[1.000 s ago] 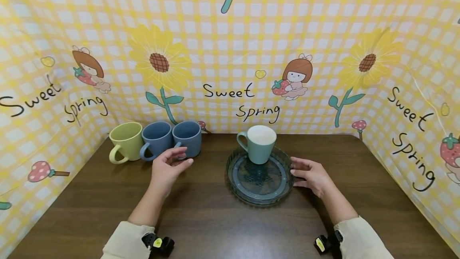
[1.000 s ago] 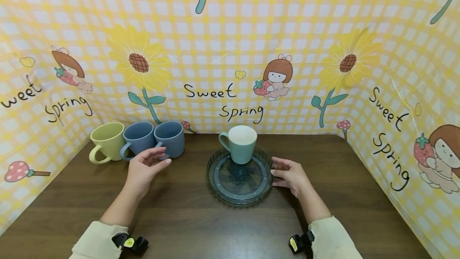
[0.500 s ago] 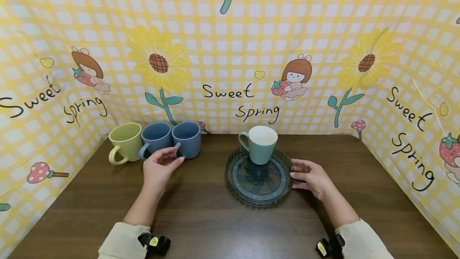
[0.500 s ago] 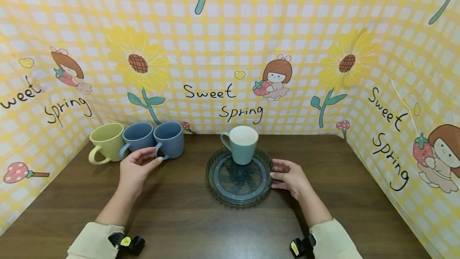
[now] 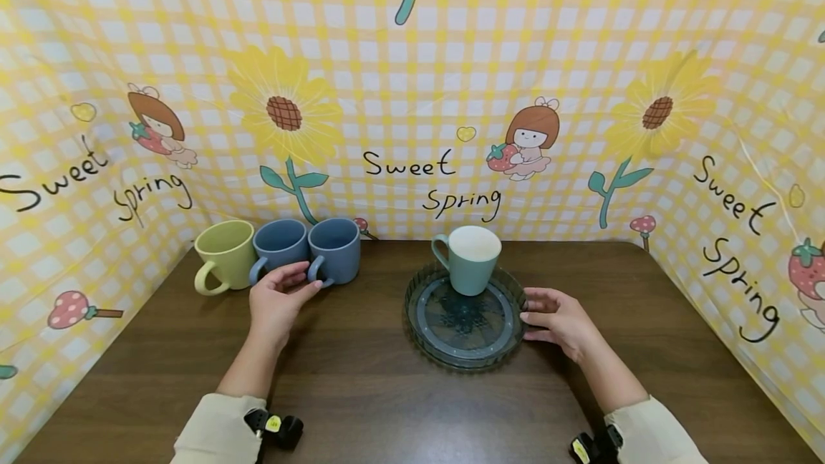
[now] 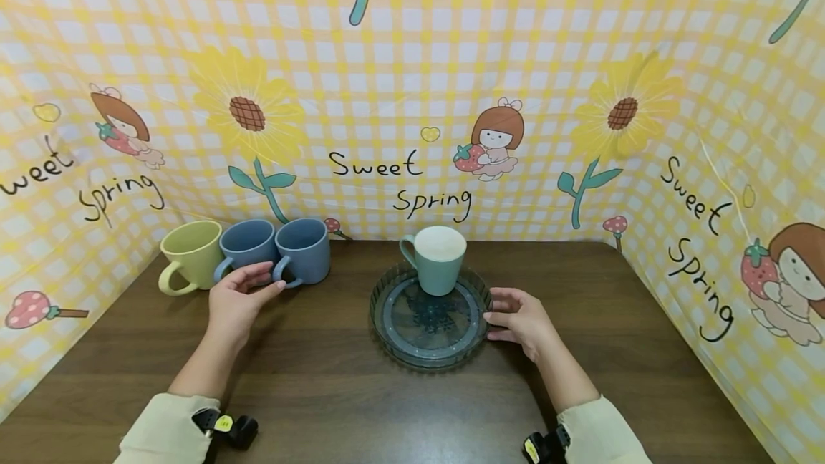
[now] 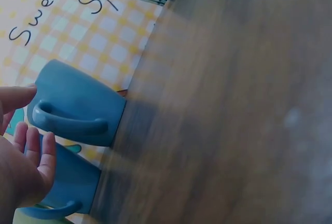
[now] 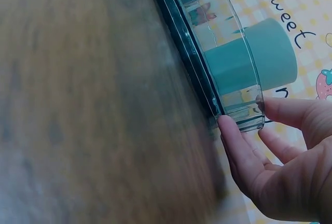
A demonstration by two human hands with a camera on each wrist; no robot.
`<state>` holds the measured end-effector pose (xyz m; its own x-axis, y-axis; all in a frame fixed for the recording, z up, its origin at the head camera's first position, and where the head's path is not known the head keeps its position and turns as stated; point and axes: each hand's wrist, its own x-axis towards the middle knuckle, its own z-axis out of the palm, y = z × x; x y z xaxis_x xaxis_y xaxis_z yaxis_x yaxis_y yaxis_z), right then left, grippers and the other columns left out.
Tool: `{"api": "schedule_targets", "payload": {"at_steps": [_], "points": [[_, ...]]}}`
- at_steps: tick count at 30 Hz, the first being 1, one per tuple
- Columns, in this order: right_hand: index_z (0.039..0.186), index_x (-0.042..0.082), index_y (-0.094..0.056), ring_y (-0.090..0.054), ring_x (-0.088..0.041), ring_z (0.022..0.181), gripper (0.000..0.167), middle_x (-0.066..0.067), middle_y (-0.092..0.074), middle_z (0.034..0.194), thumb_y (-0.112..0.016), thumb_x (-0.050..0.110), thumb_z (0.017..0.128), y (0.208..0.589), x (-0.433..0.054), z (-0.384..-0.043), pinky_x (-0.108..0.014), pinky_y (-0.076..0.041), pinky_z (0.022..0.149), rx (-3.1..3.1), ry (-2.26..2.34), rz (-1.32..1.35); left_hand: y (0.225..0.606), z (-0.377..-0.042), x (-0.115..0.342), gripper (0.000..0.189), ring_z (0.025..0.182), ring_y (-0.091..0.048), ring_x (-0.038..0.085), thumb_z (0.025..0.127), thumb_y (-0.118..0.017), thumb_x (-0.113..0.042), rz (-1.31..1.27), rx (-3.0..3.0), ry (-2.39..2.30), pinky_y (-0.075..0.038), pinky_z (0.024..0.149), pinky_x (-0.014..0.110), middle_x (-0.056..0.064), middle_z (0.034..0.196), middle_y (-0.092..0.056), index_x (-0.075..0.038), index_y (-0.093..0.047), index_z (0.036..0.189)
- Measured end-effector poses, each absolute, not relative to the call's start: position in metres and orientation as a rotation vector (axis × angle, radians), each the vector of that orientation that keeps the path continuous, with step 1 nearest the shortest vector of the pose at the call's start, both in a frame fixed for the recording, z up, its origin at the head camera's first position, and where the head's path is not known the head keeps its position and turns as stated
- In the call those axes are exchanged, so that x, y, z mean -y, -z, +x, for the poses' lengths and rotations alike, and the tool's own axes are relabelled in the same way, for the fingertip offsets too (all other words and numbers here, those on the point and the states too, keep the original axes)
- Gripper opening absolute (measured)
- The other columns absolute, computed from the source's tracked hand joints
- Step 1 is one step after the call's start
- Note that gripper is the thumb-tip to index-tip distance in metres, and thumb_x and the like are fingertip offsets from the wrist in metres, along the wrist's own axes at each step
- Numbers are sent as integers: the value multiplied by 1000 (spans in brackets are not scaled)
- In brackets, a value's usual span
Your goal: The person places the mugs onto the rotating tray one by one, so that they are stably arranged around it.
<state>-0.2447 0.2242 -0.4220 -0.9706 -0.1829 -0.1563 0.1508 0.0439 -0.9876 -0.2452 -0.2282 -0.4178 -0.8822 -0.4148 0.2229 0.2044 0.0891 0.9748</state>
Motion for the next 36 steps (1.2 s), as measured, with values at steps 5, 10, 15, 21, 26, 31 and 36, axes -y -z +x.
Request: {"api": "schedule_targets", "payload": {"at_steps": [5,10,15,21,26,31,36], "points": [[141,-9,-37,-59,-18,92,63,-22,-49,119,-69,-5,87,420,-223,-242,-46,-59,78,-2122,1979,-29,421,-250,234,50,94,-62,11,73,-82,5,225,1999,1849,-54,73,14,-2,95,-70,7,-64,120],[140,-9,-36,-60,-19,90,63,-21,-50,117,-70,-4,87,420,-223,-239,-46,-59,77,-2137,1960,-42,424,-253,239,52,89,-66,4,75,-81,4,208,2078,1881,-55,75,16,-3,99,-70,4,-62,124],[138,-10,-36,-61,-19,88,61,-21,-51,115,-69,-4,87,420,-224,-237,-47,-59,76,-2136,1958,-37,424,-257,240,53,89,-67,6,76,-80,4,222,2104,1921,-57,74,19,1,104,-68,4,-61,126],[137,-11,-37,-62,-21,87,60,-24,-52,116,-69,-3,86,418,-223,-233,-47,-59,75,-2134,1964,-18,426,-261,236,56,86,-68,7,76,-79,8,271,2059,2019,-58,71,21,15,112,-65,7,-58,128],[136,-12,-37,-61,-23,88,56,-21,-54,112,-67,-2,89,418,-223,-232,-46,-59,75,-2132,1969,-18,430,-264,233,53,78,-65,0,75,-80,7,307,2062,1978,-56,70,17,13,106,-66,9,-60,124],[137,-13,-37,-61,-25,93,52,-20,-55,114,-62,1,93,417,-226,-236,-42,-59,79,-2135,1977,-37,432,-266,233,48,79,-62,0,76,-81,4,352,2078,1937,-55,70,16,15,108,-65,9,-62,120],[140,-12,-35,-61,-26,100,55,-31,-48,129,-61,6,95,416,-229,-245,-40,-57,83,-2155,1964,-52,431,-264,233,48,79,-62,4,77,-80,3,371,2044,2010,-57,70,20,13,104,-65,10,-60,121]]}}
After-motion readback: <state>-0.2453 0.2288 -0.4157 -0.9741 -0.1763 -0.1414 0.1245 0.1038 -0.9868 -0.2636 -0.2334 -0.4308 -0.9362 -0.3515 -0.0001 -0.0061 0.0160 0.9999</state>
